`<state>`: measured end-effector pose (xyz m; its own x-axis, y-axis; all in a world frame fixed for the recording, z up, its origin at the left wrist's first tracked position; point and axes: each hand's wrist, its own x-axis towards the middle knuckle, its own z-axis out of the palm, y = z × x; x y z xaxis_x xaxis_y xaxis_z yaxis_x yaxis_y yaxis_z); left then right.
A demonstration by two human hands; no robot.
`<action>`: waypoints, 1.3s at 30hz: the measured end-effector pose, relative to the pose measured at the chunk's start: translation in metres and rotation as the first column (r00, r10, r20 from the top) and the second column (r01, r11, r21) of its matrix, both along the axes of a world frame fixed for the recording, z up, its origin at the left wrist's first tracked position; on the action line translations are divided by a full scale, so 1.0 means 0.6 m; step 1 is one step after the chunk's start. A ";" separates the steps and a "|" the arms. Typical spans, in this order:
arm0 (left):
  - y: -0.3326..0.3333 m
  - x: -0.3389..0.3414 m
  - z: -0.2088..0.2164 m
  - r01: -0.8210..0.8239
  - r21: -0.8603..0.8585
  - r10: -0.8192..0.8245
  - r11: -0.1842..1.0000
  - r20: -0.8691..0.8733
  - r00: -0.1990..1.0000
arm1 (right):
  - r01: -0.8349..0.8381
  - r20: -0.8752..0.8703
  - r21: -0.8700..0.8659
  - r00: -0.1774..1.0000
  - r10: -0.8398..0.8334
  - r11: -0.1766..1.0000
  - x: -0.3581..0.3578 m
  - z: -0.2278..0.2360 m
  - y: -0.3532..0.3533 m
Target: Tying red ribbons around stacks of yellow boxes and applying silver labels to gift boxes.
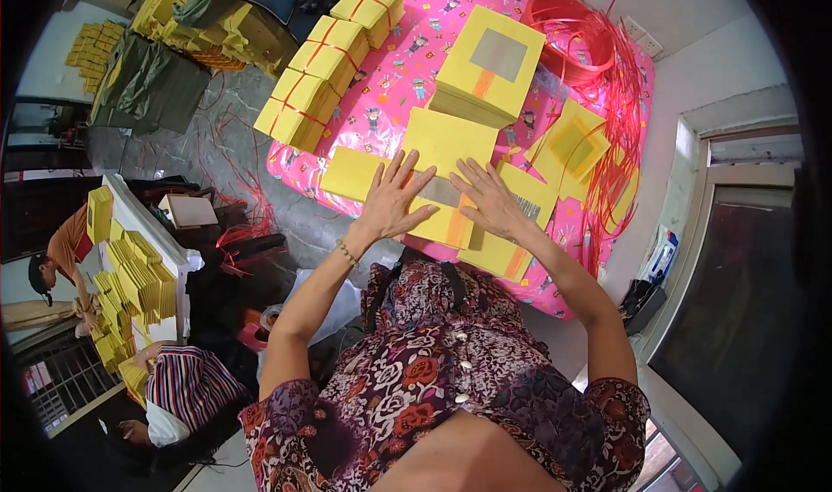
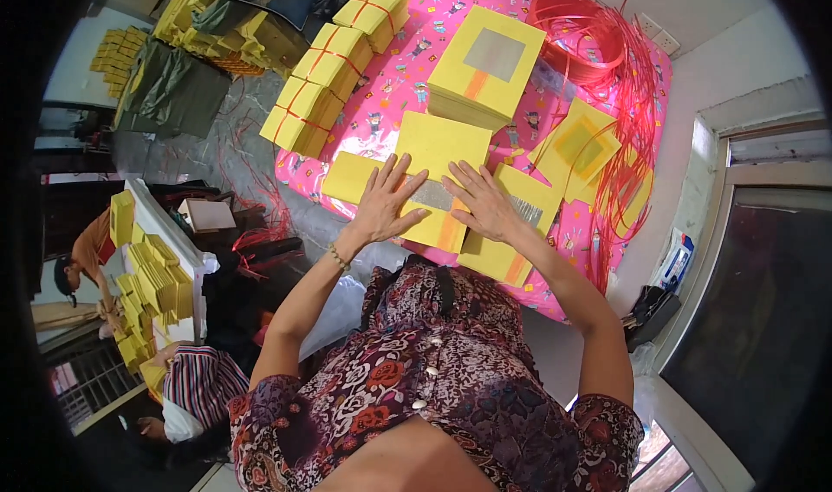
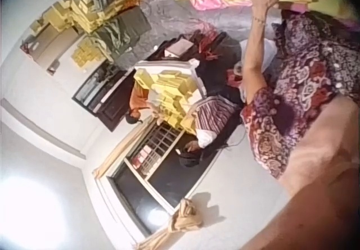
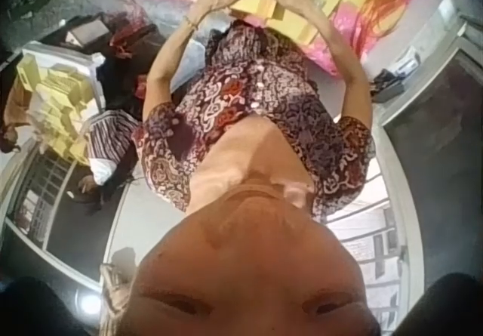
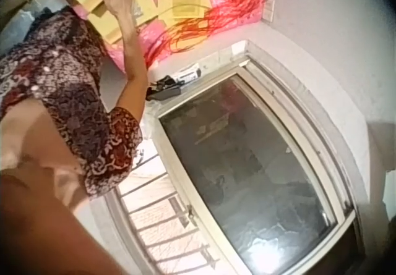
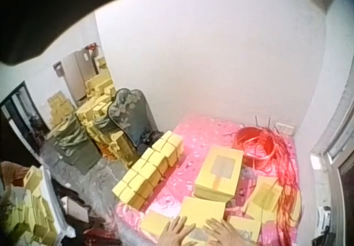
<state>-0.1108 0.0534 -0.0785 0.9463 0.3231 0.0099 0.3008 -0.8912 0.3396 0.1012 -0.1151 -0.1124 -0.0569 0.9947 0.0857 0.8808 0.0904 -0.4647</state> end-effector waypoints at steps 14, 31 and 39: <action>-0.047 0.040 0.039 -0.344 -0.478 0.494 0.808 0.233 0.838 | 0.121 0.034 0.355 0.989 -0.142 0.927 0.015 0.008 0.044; 0.020 -0.007 0.034 -0.228 -0.963 0.835 0.142 -0.007 0.550 | 0.238 -0.178 0.442 0.968 -0.176 0.865 -0.073 0.076 0.014; 0.086 -0.133 -0.057 -0.216 -0.976 0.921 0.002 -0.082 0.380 | 0.251 -0.192 0.287 0.961 -0.201 0.925 -0.091 0.039 -0.021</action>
